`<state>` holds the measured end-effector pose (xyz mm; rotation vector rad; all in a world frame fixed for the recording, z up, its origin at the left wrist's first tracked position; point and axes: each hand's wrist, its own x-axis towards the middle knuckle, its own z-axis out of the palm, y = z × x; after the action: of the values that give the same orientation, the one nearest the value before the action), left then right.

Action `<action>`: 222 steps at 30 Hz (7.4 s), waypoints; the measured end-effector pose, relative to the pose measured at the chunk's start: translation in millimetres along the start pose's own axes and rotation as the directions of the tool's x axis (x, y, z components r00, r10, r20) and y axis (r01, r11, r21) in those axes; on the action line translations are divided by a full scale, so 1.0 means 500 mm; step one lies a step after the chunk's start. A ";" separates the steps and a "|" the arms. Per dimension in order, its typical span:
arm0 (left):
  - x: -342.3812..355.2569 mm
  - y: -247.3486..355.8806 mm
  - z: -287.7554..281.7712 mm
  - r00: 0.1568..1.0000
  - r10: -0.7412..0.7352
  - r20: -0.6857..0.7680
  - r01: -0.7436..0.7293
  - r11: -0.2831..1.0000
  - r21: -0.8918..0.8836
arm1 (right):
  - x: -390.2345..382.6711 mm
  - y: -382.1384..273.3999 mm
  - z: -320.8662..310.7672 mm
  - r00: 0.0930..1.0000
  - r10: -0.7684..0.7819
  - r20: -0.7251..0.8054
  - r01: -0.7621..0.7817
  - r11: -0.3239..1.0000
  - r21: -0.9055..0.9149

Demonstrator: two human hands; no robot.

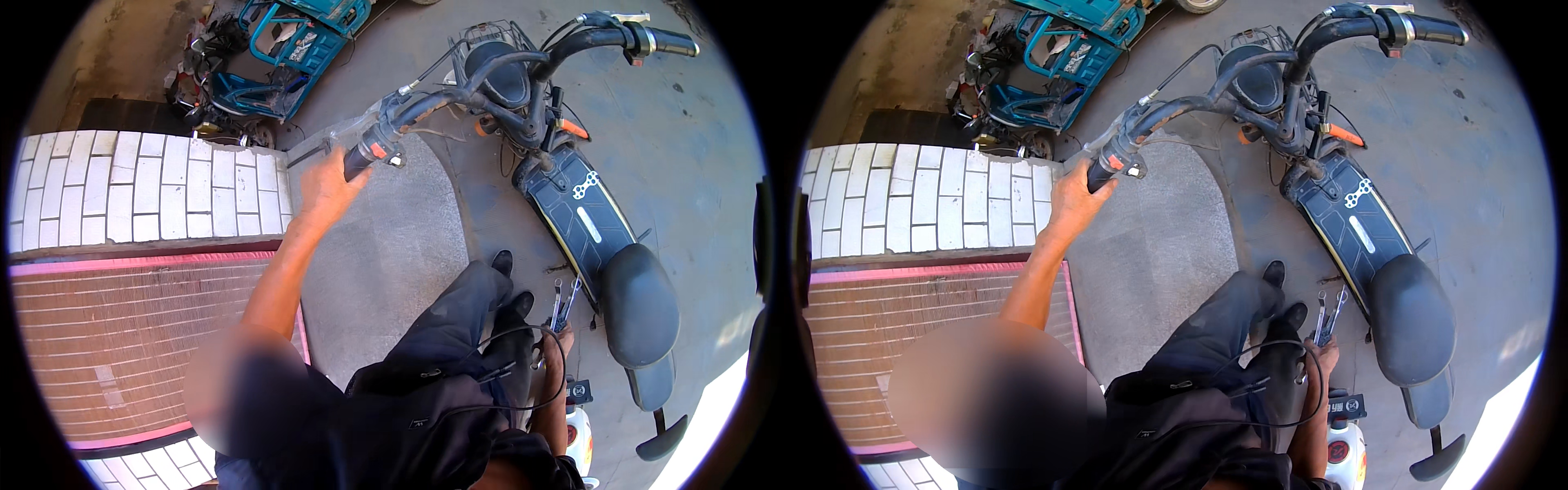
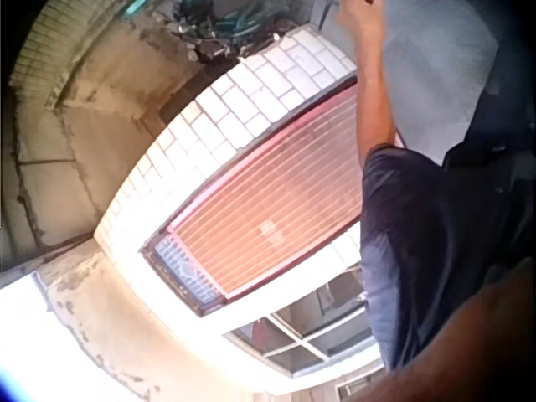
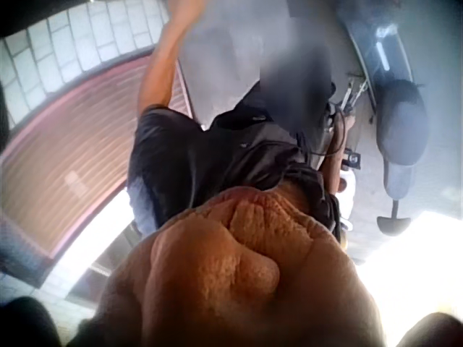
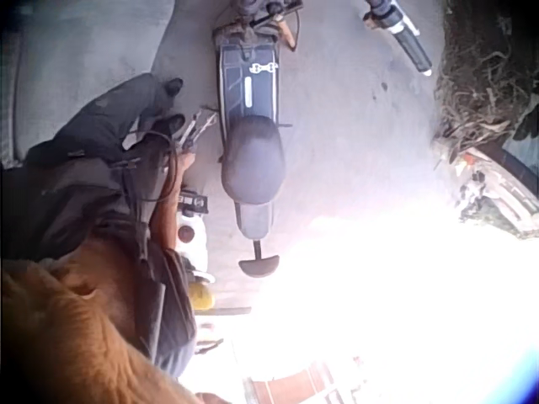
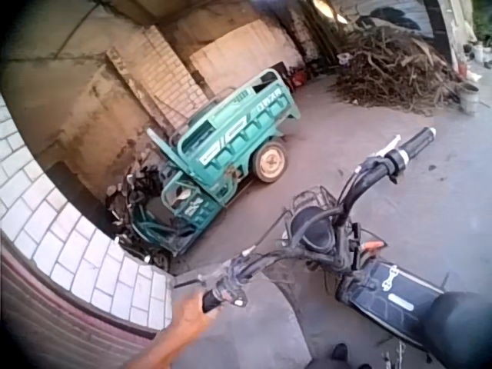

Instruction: The person sits on the ground and uses a screwdriver to remove screws from the floorboard of a scooter. After removing the screws, the person stands up, moves the scooter, and places a rag on the seat.

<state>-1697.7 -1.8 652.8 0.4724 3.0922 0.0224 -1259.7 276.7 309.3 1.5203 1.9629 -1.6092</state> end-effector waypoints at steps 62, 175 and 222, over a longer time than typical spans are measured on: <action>-0.022 -0.073 0.064 0.987 -0.148 -0.060 0.140 0.982 -0.128 | 0.878 -0.257 0.208 0.877 0.333 -0.347 -0.302 0.943 0.143; -0.561 1.012 0.231 -0.121 0.575 0.809 -0.811 0.413 -0.414 | -0.835 0.693 -0.577 0.008 0.475 -0.880 -0.593 0.711 0.378; -1.564 1.622 0.147 -0.462 -0.628 0.626 -0.066 -0.680 -0.730 | -0.814 0.689 -0.559 -0.600 0.726 -0.335 -0.116 0.335 0.935</action>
<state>-708.3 539.6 601.1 -2.8656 1.1326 2.0368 -684.3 229.9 480.7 3.6442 -0.2439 0.2341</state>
